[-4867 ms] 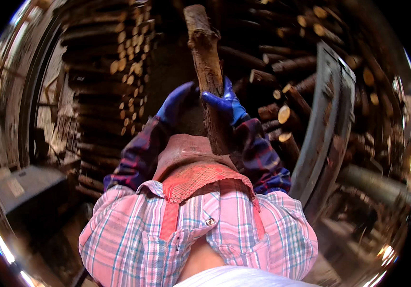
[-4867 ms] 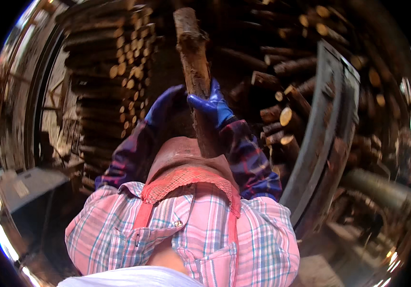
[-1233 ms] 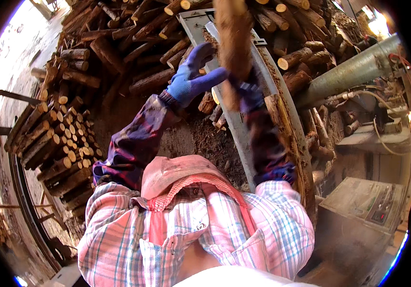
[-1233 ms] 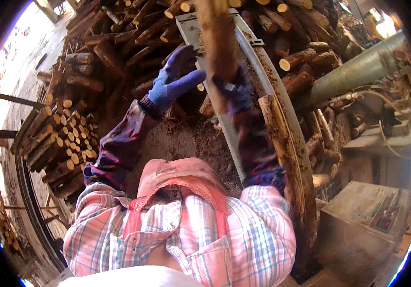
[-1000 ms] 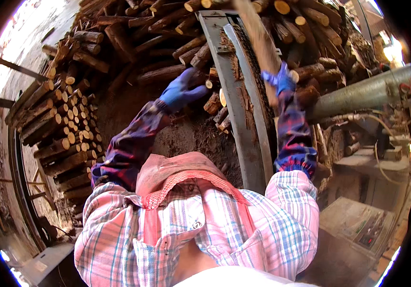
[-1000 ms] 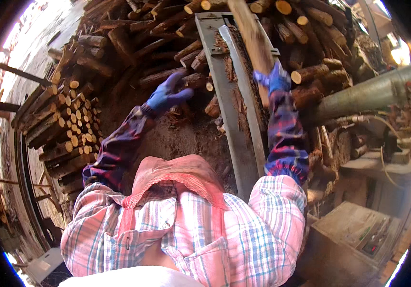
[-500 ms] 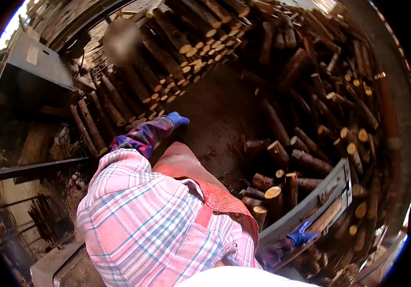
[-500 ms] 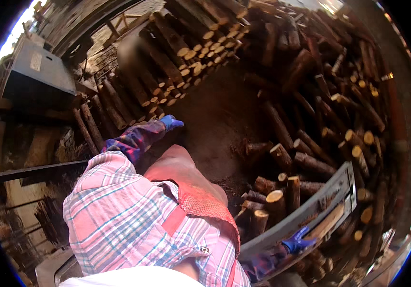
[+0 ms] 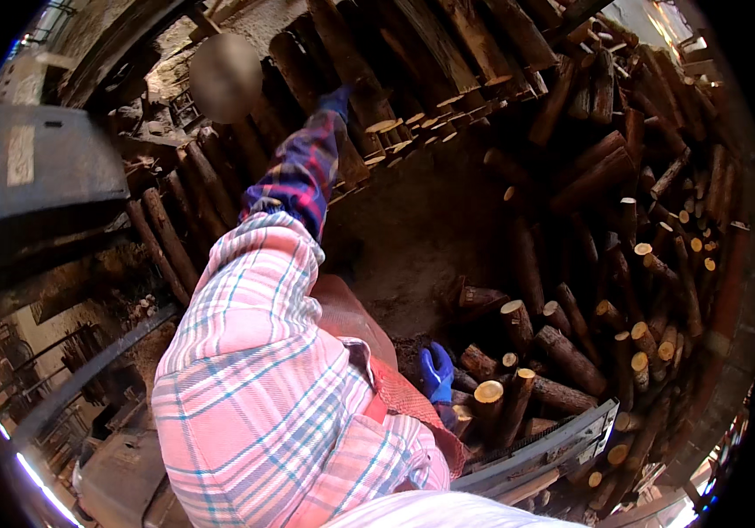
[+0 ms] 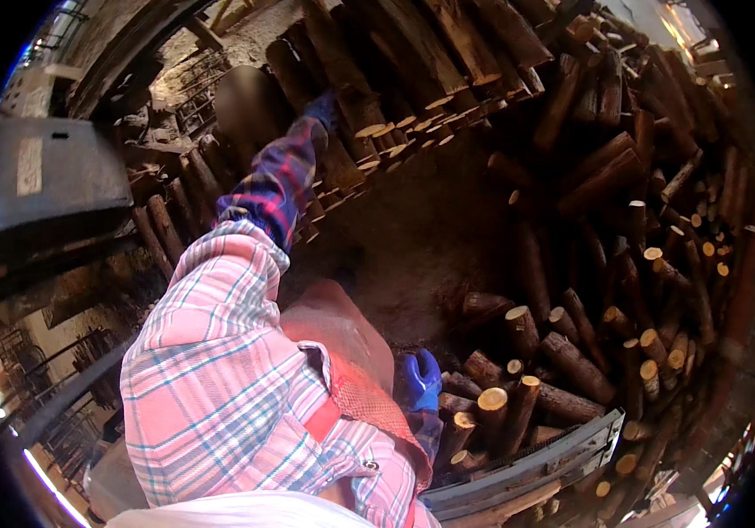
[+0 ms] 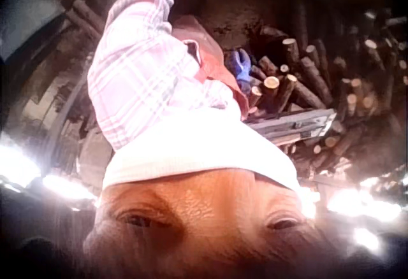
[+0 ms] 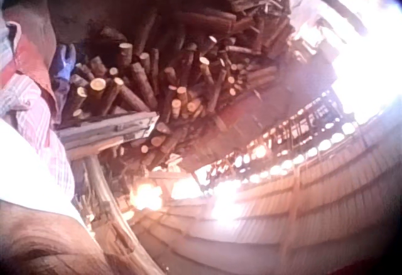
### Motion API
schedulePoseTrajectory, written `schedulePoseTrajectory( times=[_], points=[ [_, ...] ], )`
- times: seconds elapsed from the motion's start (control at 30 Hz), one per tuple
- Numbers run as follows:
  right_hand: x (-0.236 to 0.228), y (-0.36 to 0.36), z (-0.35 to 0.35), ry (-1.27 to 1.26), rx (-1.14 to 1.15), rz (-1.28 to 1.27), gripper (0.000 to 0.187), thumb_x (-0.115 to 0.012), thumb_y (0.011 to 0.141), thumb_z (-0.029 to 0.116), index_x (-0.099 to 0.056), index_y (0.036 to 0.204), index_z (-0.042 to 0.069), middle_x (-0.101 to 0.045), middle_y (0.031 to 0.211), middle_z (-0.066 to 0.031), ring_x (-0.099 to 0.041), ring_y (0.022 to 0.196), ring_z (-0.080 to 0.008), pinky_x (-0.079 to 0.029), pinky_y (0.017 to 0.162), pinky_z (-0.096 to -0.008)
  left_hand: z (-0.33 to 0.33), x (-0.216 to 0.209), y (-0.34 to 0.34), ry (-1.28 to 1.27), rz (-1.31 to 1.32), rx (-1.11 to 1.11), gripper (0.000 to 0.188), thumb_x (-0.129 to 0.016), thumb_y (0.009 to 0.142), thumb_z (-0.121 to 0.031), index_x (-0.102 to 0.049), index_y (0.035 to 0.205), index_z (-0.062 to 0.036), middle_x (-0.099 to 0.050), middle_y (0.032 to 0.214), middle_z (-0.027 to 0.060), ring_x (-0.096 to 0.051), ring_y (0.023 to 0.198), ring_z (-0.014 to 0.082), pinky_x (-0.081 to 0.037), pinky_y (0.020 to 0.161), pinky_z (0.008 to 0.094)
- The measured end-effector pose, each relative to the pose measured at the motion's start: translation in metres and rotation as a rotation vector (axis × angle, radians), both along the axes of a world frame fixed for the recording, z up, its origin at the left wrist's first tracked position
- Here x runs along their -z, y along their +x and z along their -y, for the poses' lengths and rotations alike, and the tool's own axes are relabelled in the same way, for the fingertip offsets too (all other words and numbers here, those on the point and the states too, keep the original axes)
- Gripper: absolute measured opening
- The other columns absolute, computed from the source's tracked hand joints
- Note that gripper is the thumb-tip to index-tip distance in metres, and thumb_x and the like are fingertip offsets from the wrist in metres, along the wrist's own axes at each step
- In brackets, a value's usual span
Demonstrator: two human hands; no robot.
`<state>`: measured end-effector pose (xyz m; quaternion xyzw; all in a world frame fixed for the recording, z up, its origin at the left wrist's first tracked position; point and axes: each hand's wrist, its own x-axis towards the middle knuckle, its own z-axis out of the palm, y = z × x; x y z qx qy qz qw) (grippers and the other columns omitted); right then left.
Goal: The person repeatedly picks up cut logs from a pile on the ground and stacks them onto a metal rack. The person wears blue gloves and a plaid shirt while handling the logs one by one, arranging them in a neat pile on the rack.
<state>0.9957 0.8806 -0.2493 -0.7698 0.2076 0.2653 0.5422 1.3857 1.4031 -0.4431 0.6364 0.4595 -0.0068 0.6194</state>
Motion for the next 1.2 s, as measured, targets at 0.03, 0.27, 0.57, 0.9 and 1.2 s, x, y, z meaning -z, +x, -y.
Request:
schedulePoseTrajectory(
  times=[0.03,0.27,0.57,0.9,1.2],
  points=[
    [-0.002,0.000,0.001,-0.080,0.051,-0.053,0.047,-0.068,0.084,0.019,-0.052,0.121,-0.006,-0.058,0.117,-0.0155,-0.055,0.105,-0.0214,-0.044,0.092,-0.0321,-0.009,0.011,0.016,0.149,-0.030,0.089,0.060,-0.063,0.079,-0.052,-0.059,0.119,-0.0068,-0.065,0.099,0.0149,-0.063,0.084,0.0290,-0.051,0.073,0.0401],
    [0.001,0.018,0.006,-0.233,0.102,-0.210,0.052,-0.066,0.084,0.023,-0.049,0.124,-0.007,-0.055,0.123,-0.0188,-0.053,0.111,-0.0255,-0.041,0.096,-0.0344,-0.002,0.015,0.061,0.866,-0.322,0.551,0.061,-0.060,0.079,-0.056,-0.061,0.116,-0.0071,-0.066,0.100,0.0157,-0.064,0.090,0.0288,-0.049,0.079,0.0403],
    [0.002,0.193,-0.127,-0.304,-0.360,0.385,0.079,-0.074,0.074,0.038,-0.040,0.135,0.000,-0.047,0.133,-0.0219,-0.047,0.122,-0.0330,-0.039,0.102,-0.0392,-0.015,-0.116,0.016,0.593,-0.039,0.741,0.065,-0.062,0.075,-0.057,-0.063,0.110,-0.0029,-0.064,0.105,0.0203,-0.061,0.099,0.0320,-0.048,0.085,0.0395],
    [-0.027,0.222,-0.180,0.802,-0.360,-0.027,0.084,-0.074,0.071,0.020,-0.031,0.140,0.004,-0.048,0.128,-0.0074,-0.047,0.115,-0.0180,-0.038,0.098,-0.0328,0.124,-0.207,-0.151,-0.163,0.012,0.575,0.040,-0.074,0.075,-0.037,-0.064,0.090,-0.0012,-0.066,0.083,0.0105,-0.062,0.079,0.0200,-0.049,0.070,0.0317],
    [-0.039,0.017,-0.044,1.247,0.228,-0.257,0.078,-0.069,0.079,0.019,-0.025,0.143,0.006,-0.044,0.134,-0.0114,-0.047,0.120,-0.0228,-0.038,0.102,-0.0372,0.268,-0.117,-0.252,-1.311,-0.062,-0.028,0.058,-0.062,0.079,-0.054,-0.063,0.110,-0.0048,-0.065,0.102,0.0137,-0.058,0.094,0.0298,-0.044,0.094,0.0393]
  ],
)
